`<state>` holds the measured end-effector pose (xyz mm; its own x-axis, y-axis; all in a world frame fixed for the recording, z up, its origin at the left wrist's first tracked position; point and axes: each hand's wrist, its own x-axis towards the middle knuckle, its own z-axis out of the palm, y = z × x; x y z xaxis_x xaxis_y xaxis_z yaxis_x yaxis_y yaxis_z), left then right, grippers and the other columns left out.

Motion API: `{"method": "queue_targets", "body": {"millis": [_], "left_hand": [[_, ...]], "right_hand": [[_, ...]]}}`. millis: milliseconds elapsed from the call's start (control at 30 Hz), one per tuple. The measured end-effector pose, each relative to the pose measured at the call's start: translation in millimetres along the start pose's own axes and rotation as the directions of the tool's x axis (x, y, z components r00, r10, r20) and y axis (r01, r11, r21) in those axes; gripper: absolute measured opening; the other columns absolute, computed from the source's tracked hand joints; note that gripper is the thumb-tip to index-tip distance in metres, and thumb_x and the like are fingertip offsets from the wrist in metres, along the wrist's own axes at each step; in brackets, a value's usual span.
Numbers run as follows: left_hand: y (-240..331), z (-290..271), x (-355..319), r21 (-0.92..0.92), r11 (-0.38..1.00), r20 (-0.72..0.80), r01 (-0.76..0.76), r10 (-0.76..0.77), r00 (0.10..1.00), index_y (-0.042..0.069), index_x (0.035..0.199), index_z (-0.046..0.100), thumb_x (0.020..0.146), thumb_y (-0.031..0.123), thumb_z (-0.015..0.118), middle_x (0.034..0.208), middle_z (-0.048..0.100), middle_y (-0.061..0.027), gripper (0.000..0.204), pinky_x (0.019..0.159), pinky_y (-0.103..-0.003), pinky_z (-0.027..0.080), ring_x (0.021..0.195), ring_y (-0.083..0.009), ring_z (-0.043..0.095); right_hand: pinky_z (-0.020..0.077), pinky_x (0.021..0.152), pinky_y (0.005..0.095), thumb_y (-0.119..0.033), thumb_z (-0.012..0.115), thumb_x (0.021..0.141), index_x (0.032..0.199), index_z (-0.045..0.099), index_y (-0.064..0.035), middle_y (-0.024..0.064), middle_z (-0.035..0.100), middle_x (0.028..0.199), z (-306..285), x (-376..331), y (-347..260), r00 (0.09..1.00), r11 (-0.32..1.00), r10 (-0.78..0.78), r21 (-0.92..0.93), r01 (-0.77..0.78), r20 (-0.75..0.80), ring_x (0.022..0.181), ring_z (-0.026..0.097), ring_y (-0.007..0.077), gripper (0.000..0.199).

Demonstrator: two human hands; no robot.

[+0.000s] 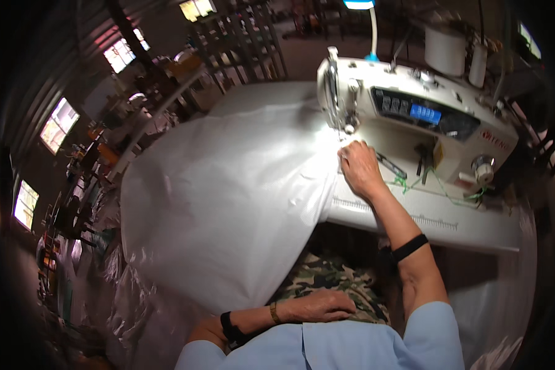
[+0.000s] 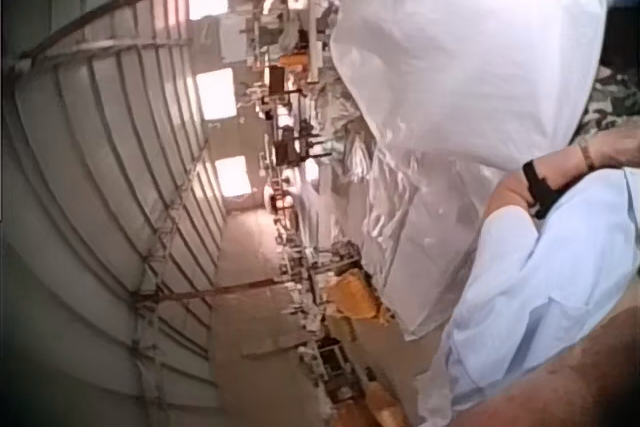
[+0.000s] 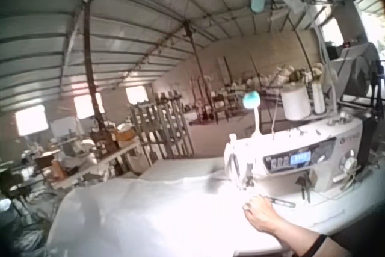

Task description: Sewing the edges of a large white plastic woven sheet using an industrial sewing machine.

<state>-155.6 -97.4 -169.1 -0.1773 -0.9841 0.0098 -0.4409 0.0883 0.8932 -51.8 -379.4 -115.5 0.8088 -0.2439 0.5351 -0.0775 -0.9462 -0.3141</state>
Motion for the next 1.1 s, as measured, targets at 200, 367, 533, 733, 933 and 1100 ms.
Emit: {"method": "queue_targets", "body": {"millis": [200,367,533,733,933,1100], "left_hand": [[-9.3,10.5,3.5,-0.149,0.989,0.104,-0.01,0.025,0.994,0.0,0.129,0.059,0.103,0.029,0.053,0.127,0.06,-0.0178,0.039,0.103,-0.039,0.045,0.12,-0.0311,0.056],[-9.8,16.0,2.3,-0.121,0.992,0.094,0.035,-0.024,0.995,0.001,0.13,0.058,0.103,0.031,0.054,0.129,0.06,-0.0171,0.041,0.104,-0.037,0.044,0.121,-0.0308,0.056],[-4.5,14.9,4.0,-0.08,0.996,0.106,0.039,-0.03,0.994,0.002,0.129,0.059,0.102,0.033,0.054,0.13,0.06,-0.0168,0.041,0.105,-0.038,0.043,0.122,-0.0305,0.056],[3.6,11.3,3.4,-0.077,0.995,0.102,0.069,-0.061,0.993,0.002,0.129,0.06,0.102,0.034,0.055,0.132,0.06,-0.0166,0.042,0.106,-0.038,0.043,0.124,-0.0301,0.055],[0.1,10.4,2.3,-0.1,0.991,0.104,0.092,-0.081,0.991,0.001,0.129,0.06,0.102,0.034,0.055,0.132,0.06,-0.0168,0.043,0.106,-0.037,0.043,0.124,-0.0297,0.056],[-5.7,11.5,4.2,-0.16,0.985,0.114,0.06,-0.042,0.993,-0.001,0.129,0.059,0.102,0.032,0.056,0.13,0.062,-0.0169,0.043,0.105,-0.036,0.044,0.122,-0.0286,0.057]], "right_hand": [[0.0423,0.089,0.0436,-0.015,0.059,0.09,0.098,0.068,-0.0026,0.0138,0.06,0.098,1.0,-8.1,2.5,0.998,0.999,-0.031,-0.019,0.03,-0.058,0.102,0.055,0.031,0.017],[0.0427,0.092,0.0429,-0.014,0.061,0.088,0.106,0.066,-0.0016,0.014,0.062,0.105,1.6,-20.5,-2.2,0.993,0.998,-0.048,-0.039,0.044,-0.111,0.106,0.056,0.0309,0.022],[0.042,0.093,0.0426,-0.011,0.062,0.086,0.104,0.065,-0.0031,0.0129,0.062,0.106,-3.9,-35.4,-7.0,0.996,0.999,-0.033,0.005,0.033,-0.085,0.108,0.056,0.03,0.02],[0.0417,0.093,0.0418,-0.014,0.063,0.087,0.098,0.067,-0.0046,0.0108,0.062,0.105,-9.6,-40.1,-8.1,0.993,0.997,-0.053,0.044,0.057,-0.102,0.105,0.056,0.0288,0.015],[0.0418,0.092,0.0414,-0.015,0.062,0.088,0.096,0.067,-0.0049,0.0104,0.062,0.103,-15.5,-37.4,-18.1,0.997,0.998,-0.047,0.033,0.05,-0.064,0.104,0.055,0.0284,0.014],[0.0416,0.091,0.041,-0.016,0.063,0.087,0.095,0.067,-0.0052,0.0102,0.062,0.103,-14.3,-39.9,-17.2,0.997,0.999,-0.045,0.02,0.047,-0.068,0.104,0.055,0.0283,0.014]]}}
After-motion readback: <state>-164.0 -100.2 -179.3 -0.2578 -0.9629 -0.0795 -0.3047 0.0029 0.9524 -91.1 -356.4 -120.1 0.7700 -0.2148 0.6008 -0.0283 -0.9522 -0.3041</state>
